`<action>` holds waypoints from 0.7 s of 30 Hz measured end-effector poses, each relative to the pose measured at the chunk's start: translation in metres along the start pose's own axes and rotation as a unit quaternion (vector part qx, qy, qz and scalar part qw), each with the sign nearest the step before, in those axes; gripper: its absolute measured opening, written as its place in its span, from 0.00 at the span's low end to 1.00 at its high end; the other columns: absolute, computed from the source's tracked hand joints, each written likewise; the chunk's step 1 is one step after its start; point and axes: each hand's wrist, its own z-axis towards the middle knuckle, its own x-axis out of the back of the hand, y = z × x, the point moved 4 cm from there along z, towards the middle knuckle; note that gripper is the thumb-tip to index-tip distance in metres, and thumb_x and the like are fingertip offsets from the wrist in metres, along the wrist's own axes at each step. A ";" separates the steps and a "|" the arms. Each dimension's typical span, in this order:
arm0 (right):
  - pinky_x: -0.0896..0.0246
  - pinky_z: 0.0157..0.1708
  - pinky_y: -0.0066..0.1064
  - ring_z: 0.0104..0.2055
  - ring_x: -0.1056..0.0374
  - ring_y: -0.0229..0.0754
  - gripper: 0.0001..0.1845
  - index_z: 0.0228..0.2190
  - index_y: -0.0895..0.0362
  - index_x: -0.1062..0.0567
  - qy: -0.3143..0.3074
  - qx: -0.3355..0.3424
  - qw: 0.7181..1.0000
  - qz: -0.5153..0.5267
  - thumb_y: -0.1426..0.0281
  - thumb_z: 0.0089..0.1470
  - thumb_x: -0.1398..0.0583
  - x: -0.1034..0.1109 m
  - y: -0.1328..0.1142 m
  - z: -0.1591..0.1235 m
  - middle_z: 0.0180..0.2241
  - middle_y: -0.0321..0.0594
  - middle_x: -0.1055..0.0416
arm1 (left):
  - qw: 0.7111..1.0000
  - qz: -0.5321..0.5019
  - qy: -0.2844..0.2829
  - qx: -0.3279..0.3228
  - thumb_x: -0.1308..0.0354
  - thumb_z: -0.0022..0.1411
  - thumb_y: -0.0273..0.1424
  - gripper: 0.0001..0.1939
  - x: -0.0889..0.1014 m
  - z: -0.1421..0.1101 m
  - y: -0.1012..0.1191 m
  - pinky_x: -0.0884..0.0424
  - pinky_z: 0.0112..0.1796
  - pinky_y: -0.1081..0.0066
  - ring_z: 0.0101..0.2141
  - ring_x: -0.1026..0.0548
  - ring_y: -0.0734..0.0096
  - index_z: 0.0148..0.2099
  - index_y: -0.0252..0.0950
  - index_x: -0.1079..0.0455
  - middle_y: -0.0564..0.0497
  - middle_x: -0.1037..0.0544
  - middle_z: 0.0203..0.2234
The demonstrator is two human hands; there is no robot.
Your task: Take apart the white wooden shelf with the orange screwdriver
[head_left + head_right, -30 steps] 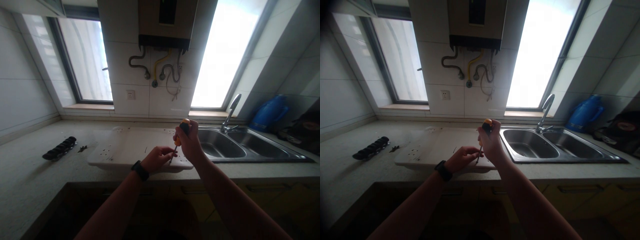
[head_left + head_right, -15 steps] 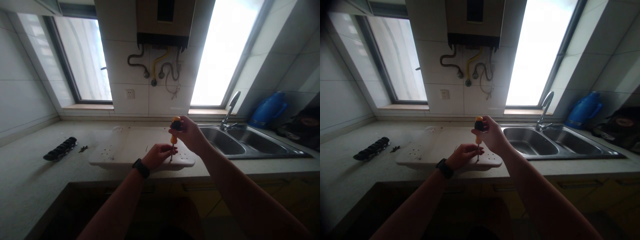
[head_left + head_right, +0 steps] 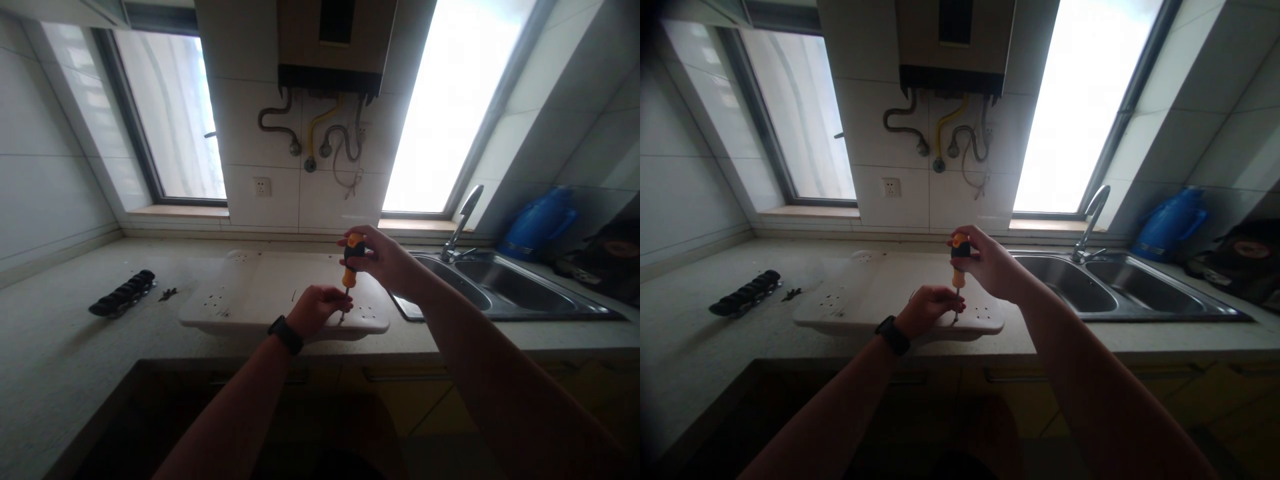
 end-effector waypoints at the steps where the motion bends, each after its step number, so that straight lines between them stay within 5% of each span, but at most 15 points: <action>1: 0.24 0.42 0.42 0.43 0.26 0.46 0.23 0.50 0.51 0.28 -0.002 0.000 1.000 -0.027 0.65 0.52 0.32 0.000 -0.003 0.000 0.45 0.42 0.26 | 1.000 0.002 0.003 -0.001 0.32 0.60 0.34 0.08 0.000 0.000 -0.001 0.24 0.48 0.61 0.40 0.16 0.58 0.40 0.35 0.18 0.45 0.13 0.36; 8: 0.28 0.33 0.40 0.31 0.32 0.40 0.26 0.48 0.53 0.21 0.101 -0.005 0.976 -0.192 0.59 0.47 0.27 0.002 -0.014 0.002 0.39 0.42 0.28 | 1.000 0.008 0.029 0.006 0.32 0.59 0.31 0.08 0.000 0.000 0.001 0.24 0.46 0.61 0.38 0.16 0.59 0.40 0.34 0.18 0.46 0.14 0.34; 11: 0.27 0.31 0.42 0.31 0.29 0.43 0.27 0.47 0.53 0.20 0.093 -0.019 0.983 -0.155 0.60 0.45 0.25 0.002 -0.012 0.005 0.33 0.39 0.24 | 0.999 0.021 0.039 0.008 0.31 0.58 0.32 0.07 0.000 -0.001 0.002 0.24 0.46 0.61 0.39 0.16 0.58 0.39 0.35 0.18 0.46 0.13 0.35; 21: 0.25 0.49 0.49 0.44 0.25 0.48 0.27 0.54 0.53 0.24 0.020 -0.008 0.998 -0.065 0.73 0.51 0.34 0.007 -0.020 0.000 0.43 0.44 0.22 | 0.995 0.054 0.078 0.015 0.28 0.56 0.39 0.13 0.000 -0.002 -0.005 0.25 0.38 0.63 0.33 0.18 0.60 0.36 0.35 0.21 0.47 0.15 0.32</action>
